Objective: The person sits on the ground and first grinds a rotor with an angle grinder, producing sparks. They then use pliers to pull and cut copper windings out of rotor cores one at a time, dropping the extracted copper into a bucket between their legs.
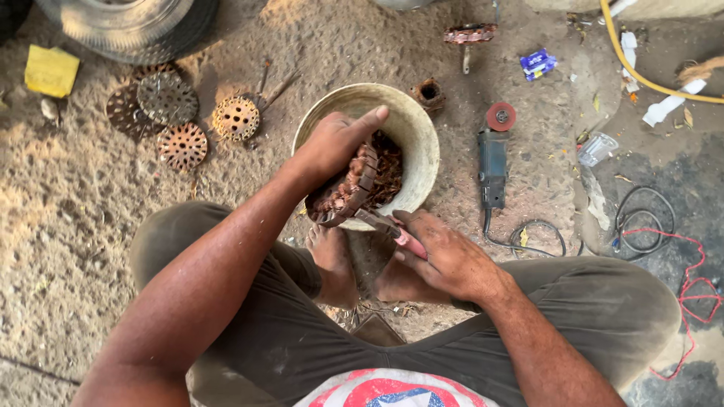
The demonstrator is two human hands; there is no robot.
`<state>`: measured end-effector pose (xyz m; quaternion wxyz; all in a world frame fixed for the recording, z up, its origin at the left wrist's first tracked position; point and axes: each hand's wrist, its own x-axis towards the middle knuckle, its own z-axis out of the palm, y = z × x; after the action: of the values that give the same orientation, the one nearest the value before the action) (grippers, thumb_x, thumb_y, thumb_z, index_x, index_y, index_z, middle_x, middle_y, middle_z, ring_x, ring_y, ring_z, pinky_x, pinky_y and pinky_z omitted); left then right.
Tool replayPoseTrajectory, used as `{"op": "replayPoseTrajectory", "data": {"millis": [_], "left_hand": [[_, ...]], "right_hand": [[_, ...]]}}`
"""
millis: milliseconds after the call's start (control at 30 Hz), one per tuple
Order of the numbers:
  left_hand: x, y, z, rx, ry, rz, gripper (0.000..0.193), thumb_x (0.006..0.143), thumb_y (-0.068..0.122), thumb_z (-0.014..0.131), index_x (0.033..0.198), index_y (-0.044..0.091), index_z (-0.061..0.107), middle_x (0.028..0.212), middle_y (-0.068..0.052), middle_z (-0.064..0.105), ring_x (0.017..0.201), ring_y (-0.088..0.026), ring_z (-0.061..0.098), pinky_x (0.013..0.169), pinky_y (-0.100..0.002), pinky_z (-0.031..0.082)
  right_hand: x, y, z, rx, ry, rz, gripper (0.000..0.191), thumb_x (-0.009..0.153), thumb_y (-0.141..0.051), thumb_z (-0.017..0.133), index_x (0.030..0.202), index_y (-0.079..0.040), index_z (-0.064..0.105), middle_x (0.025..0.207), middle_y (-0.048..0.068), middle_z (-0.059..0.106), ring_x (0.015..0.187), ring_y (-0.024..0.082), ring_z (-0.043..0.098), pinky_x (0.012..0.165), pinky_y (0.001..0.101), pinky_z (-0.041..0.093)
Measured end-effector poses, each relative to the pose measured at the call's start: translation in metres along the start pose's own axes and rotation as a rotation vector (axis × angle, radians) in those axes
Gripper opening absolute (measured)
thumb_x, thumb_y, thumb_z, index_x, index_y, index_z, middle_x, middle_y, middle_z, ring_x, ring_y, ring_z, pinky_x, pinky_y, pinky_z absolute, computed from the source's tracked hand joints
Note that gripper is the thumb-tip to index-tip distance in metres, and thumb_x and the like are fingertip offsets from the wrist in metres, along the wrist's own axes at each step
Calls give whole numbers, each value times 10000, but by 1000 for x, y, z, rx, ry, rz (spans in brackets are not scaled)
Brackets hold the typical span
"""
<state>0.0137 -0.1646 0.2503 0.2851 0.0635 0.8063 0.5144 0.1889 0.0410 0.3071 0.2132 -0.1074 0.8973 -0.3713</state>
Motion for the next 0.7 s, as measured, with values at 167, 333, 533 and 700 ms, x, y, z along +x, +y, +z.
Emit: {"op": "replayPoseTrajectory", "data": {"millis": [167,333,533,700], "left_hand": [[0,-2,-1,72,59,67,768,972,661,495,674,-21,686,613,-143,674,641,-225,678,712,-417,553],[2,4,-3,152,51,66,773,969,653,501,693,-39,706,630,-173,679,642,-287,696,723,-443,559],[2,13,-9,378,388,59,544,931,565,554,805,85,777,740,-221,701,714,-403,697,699,-527,531],[-8,22,-14,520,663,267,566,989,534,596,692,68,722,625,-185,640,608,-371,629,624,-531,472]], "right_hand": [[4,11,10,-80,-29,71,243,900,-281,697,954,-72,583,890,158,675,910,362,674,829,479,505],[10,20,29,155,-31,98,338,885,-304,711,990,-44,521,811,178,638,789,391,660,710,496,503],[22,32,42,-39,8,487,269,961,-324,627,998,-72,540,715,164,647,675,352,691,692,481,554],[31,47,54,-102,275,232,197,963,-241,660,997,-61,586,786,93,639,647,230,622,590,431,521]]}}
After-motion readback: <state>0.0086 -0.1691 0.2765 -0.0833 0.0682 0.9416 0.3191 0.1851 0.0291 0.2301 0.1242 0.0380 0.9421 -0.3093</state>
